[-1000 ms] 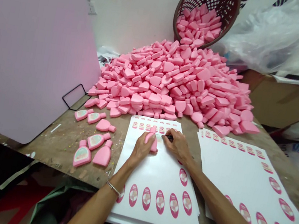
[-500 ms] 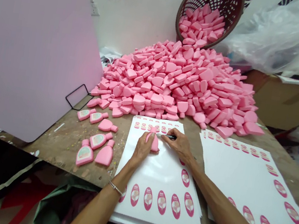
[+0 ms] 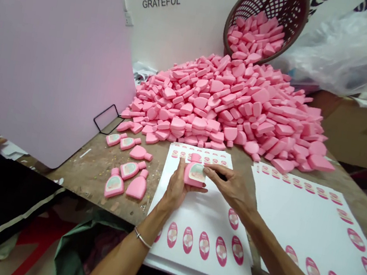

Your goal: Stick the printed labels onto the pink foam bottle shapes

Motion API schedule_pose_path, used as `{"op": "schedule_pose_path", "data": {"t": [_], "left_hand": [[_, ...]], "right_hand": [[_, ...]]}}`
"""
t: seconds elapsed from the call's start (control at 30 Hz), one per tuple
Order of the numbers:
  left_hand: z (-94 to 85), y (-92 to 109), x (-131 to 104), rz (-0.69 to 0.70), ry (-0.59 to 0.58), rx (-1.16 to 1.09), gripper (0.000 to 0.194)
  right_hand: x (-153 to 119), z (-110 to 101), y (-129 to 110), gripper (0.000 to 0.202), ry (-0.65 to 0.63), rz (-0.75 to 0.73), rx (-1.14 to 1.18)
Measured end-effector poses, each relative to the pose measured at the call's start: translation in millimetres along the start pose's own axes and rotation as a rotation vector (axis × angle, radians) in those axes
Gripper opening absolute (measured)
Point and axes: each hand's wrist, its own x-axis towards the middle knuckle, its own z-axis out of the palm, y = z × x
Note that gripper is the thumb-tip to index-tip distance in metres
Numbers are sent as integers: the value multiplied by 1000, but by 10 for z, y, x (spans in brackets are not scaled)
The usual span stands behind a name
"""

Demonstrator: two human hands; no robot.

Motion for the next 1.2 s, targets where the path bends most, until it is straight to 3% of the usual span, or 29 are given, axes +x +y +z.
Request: {"op": "schedule_pose_path", "data": {"t": [0.67,0.8,0.93,1.07,1.13,1.2], "left_hand": [[66,57,-99,19,-102,-45,63],[78,90,-129,41,-170,-18,45],[75,88,-167,61,-222,44,36],[45,87,-204,20,-238,25,32],[35,106,-232,-14,-257,26,28],[30,126,-271,-53,-292,56,28]], "right_hand": [[-84,52,-25,24,71,-47,-37],[-99,56,-43,25,78,-71,-68],[-108,21,-4,33,113,-157,-408],[-52,-95,102,53,275,-152,-773],[-20,-132,122,61,271,-127,-665],[-11,-104,99,70,135,-123,-421]]}}
